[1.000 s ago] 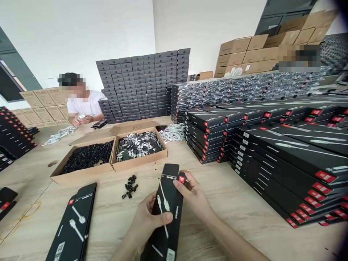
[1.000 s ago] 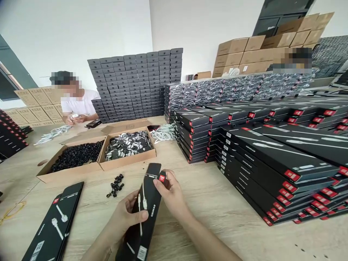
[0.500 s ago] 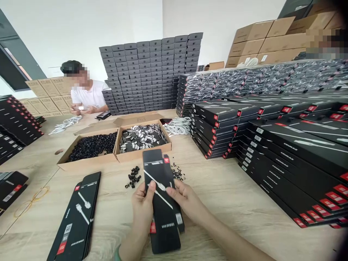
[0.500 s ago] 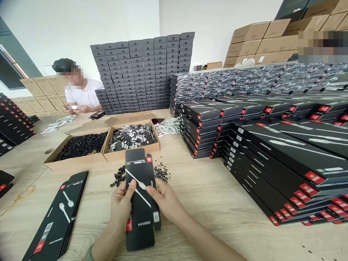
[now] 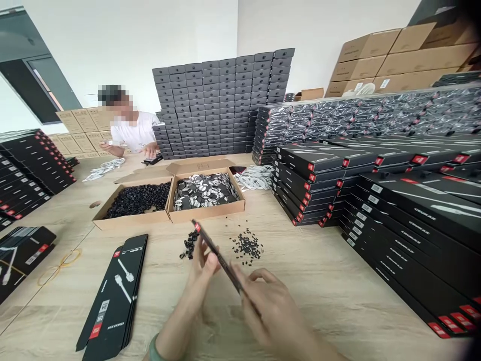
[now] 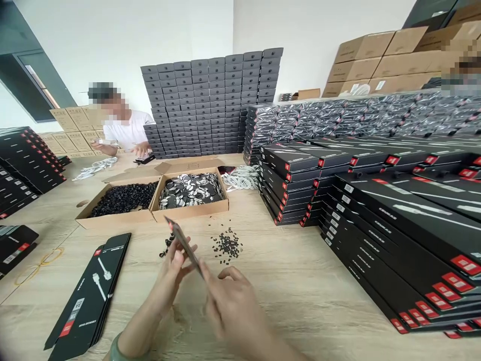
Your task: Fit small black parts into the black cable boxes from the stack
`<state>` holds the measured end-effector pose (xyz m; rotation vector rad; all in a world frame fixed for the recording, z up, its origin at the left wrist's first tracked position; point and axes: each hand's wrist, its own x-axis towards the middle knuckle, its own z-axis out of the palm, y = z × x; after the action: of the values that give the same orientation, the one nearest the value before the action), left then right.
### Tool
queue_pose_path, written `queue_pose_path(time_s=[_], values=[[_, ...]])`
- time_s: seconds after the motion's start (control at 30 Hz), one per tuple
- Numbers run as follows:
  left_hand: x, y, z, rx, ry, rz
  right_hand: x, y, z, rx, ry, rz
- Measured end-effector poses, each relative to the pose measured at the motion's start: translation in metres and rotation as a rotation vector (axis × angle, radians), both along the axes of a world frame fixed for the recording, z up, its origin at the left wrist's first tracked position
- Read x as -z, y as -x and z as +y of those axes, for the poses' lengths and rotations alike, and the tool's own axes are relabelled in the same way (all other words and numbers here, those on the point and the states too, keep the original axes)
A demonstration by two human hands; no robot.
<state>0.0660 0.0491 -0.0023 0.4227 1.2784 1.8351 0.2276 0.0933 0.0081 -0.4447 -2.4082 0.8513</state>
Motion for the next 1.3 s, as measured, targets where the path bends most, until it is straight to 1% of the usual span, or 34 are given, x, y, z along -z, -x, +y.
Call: queue_pose_path(time_s=[0.03, 0.07, 0.1, 0.13, 0.17, 0.2, 0.23, 0.27, 0.3, 0.33, 0.37, 0.43, 0.47, 0.5, 0.57, 0.73, 0.83, 0.9, 0.97, 1.03, 1.17, 1.23, 1.3], values=[[-0.001, 0.000, -0.002, 0.037, 0.014, -0.058, -0.001, -0.002, -0.003, -0.062, -0.075, -0.025], [-0.002, -0.001, -0.003, 0.077, 0.035, -0.120, -0.002, -0.003, -0.004, -0.123, -0.098, -0.038], [-0.003, -0.002, -0.004, 0.118, 0.060, -0.179, -0.002, -0.004, -0.004, -0.146, -0.077, -0.032], [-0.004, -0.003, -0.004, 0.169, 0.080, -0.224, -0.003, -0.004, -0.001, -0.110, -0.024, -0.003], [-0.005, -0.005, -0.005, 0.221, 0.088, -0.247, -0.003, -0.004, 0.004, -0.021, 0.052, 0.045], [-0.005, -0.008, -0.005, 0.273, 0.087, -0.249, -0.002, -0.004, 0.010, 0.105, 0.145, 0.099], [-0.005, -0.011, -0.005, 0.321, 0.091, -0.240, -0.001, -0.004, 0.017, 0.235, 0.251, 0.149], [-0.005, -0.016, -0.005, 0.361, 0.102, -0.227, 0.001, -0.003, 0.023, 0.327, 0.370, 0.186], [-0.004, -0.021, -0.006, 0.389, 0.114, -0.209, 0.004, -0.002, 0.029, 0.358, 0.498, 0.212], [-0.002, -0.026, -0.006, 0.390, 0.117, -0.182, 0.007, -0.001, 0.034, 0.337, 0.622, 0.239], [-0.001, -0.031, -0.006, 0.365, 0.109, -0.145, 0.009, 0.001, 0.037, 0.296, 0.731, 0.272], [0.003, -0.038, -0.006, 0.291, 0.054, -0.042, 0.014, 0.004, 0.038, 0.229, 0.876, 0.350], [0.006, -0.040, -0.006, 0.264, 0.019, 0.012, 0.015, 0.006, 0.037, 0.223, 0.904, 0.386], [0.008, -0.041, -0.005, 0.254, -0.011, 0.055, 0.016, 0.007, 0.036, 0.227, 0.909, 0.409], [0.012, -0.040, -0.004, 0.266, -0.036, 0.104, 0.017, 0.008, 0.034, 0.254, 0.867, 0.403], [0.021, -0.033, -0.002, 0.230, 0.013, 0.188, 0.016, 0.007, 0.034, 0.380, 0.679, 0.291], [0.016, -0.032, -0.004, 0.176, 0.048, 0.234, 0.013, 0.007, 0.033, 0.445, 0.618, 0.293], [0.010, -0.034, -0.007, 0.199, 0.030, 0.241, 0.011, 0.007, 0.032, 0.476, 0.595, 0.281], [0.006, -0.036, -0.010, 0.271, 0.001, 0.241, 0.010, 0.007, 0.031, 0.463, 0.583, 0.260], [0.006, -0.037, -0.011, 0.324, 0.006, 0.240, 0.009, 0.006, 0.030, 0.435, 0.580, 0.245], [0.008, -0.037, -0.012, 0.379, -0.007, 0.258, 0.011, 0.007, 0.029, 0.458, 0.620, 0.293], [0.005, -0.036, -0.014, 0.401, -0.014, 0.277, 0.012, 0.007, 0.029, 0.483, 0.663, 0.340], [0.000, -0.036, -0.016, 0.407, 0.001, 0.281, 0.011, 0.008, 0.028, 0.500, 0.674, 0.352]])
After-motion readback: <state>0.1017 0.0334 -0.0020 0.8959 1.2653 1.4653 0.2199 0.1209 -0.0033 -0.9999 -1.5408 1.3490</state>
